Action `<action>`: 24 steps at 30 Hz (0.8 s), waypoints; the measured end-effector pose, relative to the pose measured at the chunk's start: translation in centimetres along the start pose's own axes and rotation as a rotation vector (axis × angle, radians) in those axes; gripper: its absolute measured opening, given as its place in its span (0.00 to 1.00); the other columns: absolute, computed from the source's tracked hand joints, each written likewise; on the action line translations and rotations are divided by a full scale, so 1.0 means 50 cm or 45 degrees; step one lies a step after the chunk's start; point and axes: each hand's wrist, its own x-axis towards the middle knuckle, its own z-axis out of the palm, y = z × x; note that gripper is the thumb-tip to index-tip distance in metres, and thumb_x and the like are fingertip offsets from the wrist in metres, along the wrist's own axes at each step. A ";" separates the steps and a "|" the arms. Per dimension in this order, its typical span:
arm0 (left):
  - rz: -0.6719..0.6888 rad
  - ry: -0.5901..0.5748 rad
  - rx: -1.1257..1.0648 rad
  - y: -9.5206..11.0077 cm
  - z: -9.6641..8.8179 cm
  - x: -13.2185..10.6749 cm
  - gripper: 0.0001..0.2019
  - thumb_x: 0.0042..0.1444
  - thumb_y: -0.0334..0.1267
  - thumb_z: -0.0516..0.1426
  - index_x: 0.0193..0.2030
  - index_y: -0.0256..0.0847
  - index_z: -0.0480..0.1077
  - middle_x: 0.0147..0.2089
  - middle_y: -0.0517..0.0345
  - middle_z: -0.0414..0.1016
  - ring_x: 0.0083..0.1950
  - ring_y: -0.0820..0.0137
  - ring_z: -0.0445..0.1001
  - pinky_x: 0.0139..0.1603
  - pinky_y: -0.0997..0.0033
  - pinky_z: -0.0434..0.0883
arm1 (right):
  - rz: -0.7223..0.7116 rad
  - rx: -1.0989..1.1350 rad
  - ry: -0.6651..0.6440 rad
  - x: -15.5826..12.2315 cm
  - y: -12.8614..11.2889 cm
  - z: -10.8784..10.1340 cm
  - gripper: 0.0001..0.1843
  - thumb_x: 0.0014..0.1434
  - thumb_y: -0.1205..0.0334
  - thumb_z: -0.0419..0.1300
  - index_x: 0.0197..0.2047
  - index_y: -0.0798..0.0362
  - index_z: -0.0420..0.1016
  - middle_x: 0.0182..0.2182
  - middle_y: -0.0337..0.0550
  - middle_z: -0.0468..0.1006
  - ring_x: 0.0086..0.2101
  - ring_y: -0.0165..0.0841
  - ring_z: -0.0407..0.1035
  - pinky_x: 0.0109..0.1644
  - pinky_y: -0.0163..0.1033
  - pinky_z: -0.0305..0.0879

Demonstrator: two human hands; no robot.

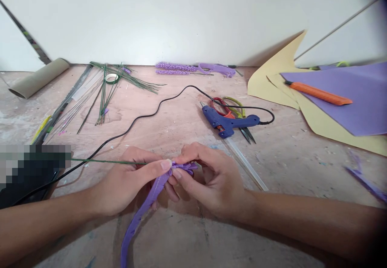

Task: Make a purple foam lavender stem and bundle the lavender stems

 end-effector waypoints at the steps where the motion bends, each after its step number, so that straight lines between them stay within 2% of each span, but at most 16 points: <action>1: 0.000 0.028 0.064 0.002 0.000 0.001 0.20 0.58 0.51 0.61 0.28 0.35 0.80 0.24 0.52 0.79 0.20 0.75 0.70 0.21 0.79 0.67 | -0.007 -0.016 -0.001 0.000 0.000 0.000 0.07 0.62 0.73 0.62 0.36 0.53 0.71 0.25 0.33 0.77 0.24 0.22 0.68 0.27 0.28 0.62; 5: -0.038 0.102 0.245 0.012 0.000 0.002 0.19 0.56 0.50 0.60 0.25 0.35 0.78 0.22 0.52 0.79 0.18 0.74 0.69 0.18 0.78 0.64 | -0.027 0.018 -0.021 0.000 0.004 -0.002 0.07 0.62 0.73 0.64 0.36 0.52 0.72 0.26 0.33 0.77 0.25 0.22 0.68 0.27 0.28 0.61; 9: -0.063 0.080 0.193 0.016 0.001 -0.001 0.17 0.55 0.48 0.59 0.24 0.36 0.78 0.21 0.54 0.78 0.18 0.74 0.69 0.19 0.79 0.66 | -0.016 0.023 -0.033 -0.004 0.009 -0.001 0.06 0.62 0.71 0.65 0.38 0.52 0.73 0.27 0.33 0.76 0.25 0.23 0.67 0.27 0.30 0.60; 13: -0.059 0.132 0.168 0.017 -0.001 0.002 0.16 0.57 0.47 0.60 0.25 0.36 0.77 0.23 0.54 0.80 0.18 0.73 0.71 0.19 0.78 0.67 | 0.113 0.044 -0.082 -0.002 0.009 0.000 0.02 0.66 0.66 0.62 0.41 0.51 0.72 0.29 0.35 0.76 0.27 0.26 0.68 0.28 0.31 0.63; 15: 0.017 0.158 0.135 0.018 -0.002 0.007 0.17 0.60 0.48 0.59 0.27 0.37 0.78 0.24 0.54 0.80 0.20 0.71 0.74 0.21 0.77 0.69 | 0.107 -0.054 -0.016 0.003 0.006 -0.004 0.07 0.66 0.64 0.62 0.47 0.50 0.72 0.36 0.40 0.76 0.35 0.30 0.70 0.36 0.36 0.68; 17: 0.136 0.222 0.115 0.020 -0.004 0.011 0.18 0.62 0.49 0.58 0.30 0.38 0.79 0.24 0.56 0.80 0.22 0.69 0.76 0.24 0.75 0.72 | -0.029 -0.222 0.099 0.009 0.003 -0.011 0.13 0.64 0.66 0.61 0.52 0.50 0.71 0.44 0.46 0.75 0.44 0.36 0.69 0.47 0.43 0.69; 18: 0.199 0.267 0.129 0.021 -0.005 0.012 0.18 0.63 0.50 0.58 0.31 0.38 0.79 0.24 0.56 0.80 0.24 0.68 0.77 0.26 0.74 0.73 | -0.110 -0.287 0.117 0.012 0.001 -0.014 0.14 0.63 0.67 0.61 0.51 0.49 0.70 0.45 0.47 0.75 0.46 0.37 0.68 0.50 0.46 0.67; 21: 0.363 0.392 0.288 0.026 -0.007 0.011 0.17 0.64 0.48 0.58 0.32 0.39 0.81 0.31 0.56 0.83 0.32 0.68 0.78 0.38 0.71 0.75 | -0.237 -0.310 -0.027 0.016 -0.004 -0.018 0.06 0.63 0.71 0.60 0.41 0.50 0.70 0.33 0.41 0.75 0.36 0.34 0.67 0.44 0.44 0.65; 24: 0.500 0.421 0.439 0.028 -0.009 0.008 0.17 0.66 0.47 0.57 0.34 0.39 0.81 0.37 0.55 0.83 0.40 0.65 0.78 0.48 0.69 0.73 | -0.168 -0.251 -0.126 0.016 -0.006 -0.013 0.08 0.65 0.69 0.59 0.33 0.51 0.69 0.24 0.36 0.70 0.27 0.29 0.62 0.35 0.39 0.61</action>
